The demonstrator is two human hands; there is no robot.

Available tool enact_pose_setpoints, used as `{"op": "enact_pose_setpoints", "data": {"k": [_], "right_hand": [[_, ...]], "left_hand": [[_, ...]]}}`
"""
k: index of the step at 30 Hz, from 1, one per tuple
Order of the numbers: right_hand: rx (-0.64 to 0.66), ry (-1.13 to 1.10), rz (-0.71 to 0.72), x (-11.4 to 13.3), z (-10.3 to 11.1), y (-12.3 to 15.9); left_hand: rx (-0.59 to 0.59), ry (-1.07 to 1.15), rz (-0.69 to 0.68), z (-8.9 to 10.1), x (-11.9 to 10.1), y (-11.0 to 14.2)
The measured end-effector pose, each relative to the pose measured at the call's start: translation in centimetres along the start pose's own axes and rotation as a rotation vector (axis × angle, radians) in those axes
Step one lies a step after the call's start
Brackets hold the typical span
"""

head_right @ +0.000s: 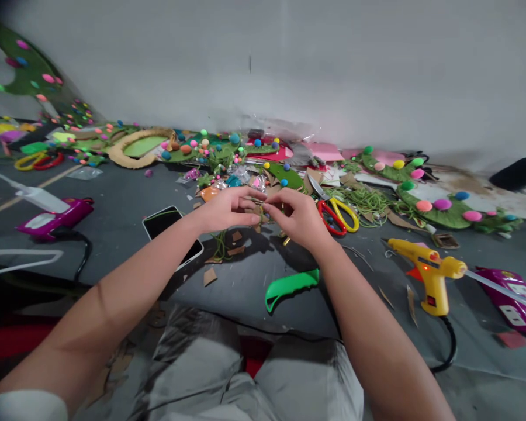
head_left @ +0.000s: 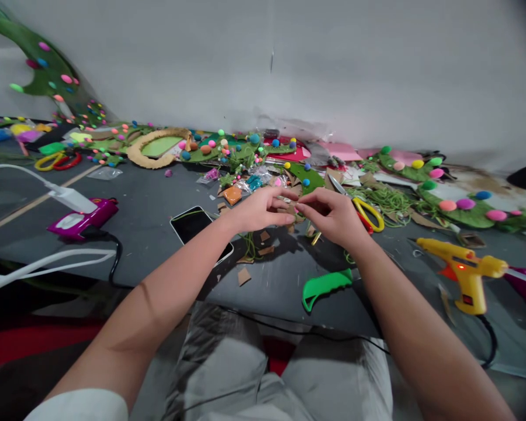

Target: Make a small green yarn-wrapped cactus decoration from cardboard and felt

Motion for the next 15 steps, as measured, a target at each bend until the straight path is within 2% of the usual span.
{"op": "enact_pose_setpoints", "data": {"k": [3,5,9,15], "right_hand": [[0.019,-0.104,-0.125,-1.1,-0.6,-0.1],[0.022,-0.133,-0.159,-1.4,-1.0,-0.1],[0.012,-0.184,-0.196,-1.8,-1.6,-0.1],[0.024,-0.184,-0.162,-1.8,-2.6,0.3]], "left_hand": [[-0.033,0.005,-0.005,0.3,-0.3,0.0],[-0.059,-0.015,-0.025,0.6,-0.5,0.0],[-0.159,-0.024,-0.105,1.4,-1.0,-0.1],[-0.289,-0.032,-0.132,2.5,-0.8,-0.2]]}}
Point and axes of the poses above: each hand's wrist, its own y-axis away from the middle knuckle, its own z-axis out of the back of the hand, x = y × z, the point moved 8 cm from there along -y, towards the middle knuckle, and after that the axes turned 6 degrees about -z, right-handed, at the moved point
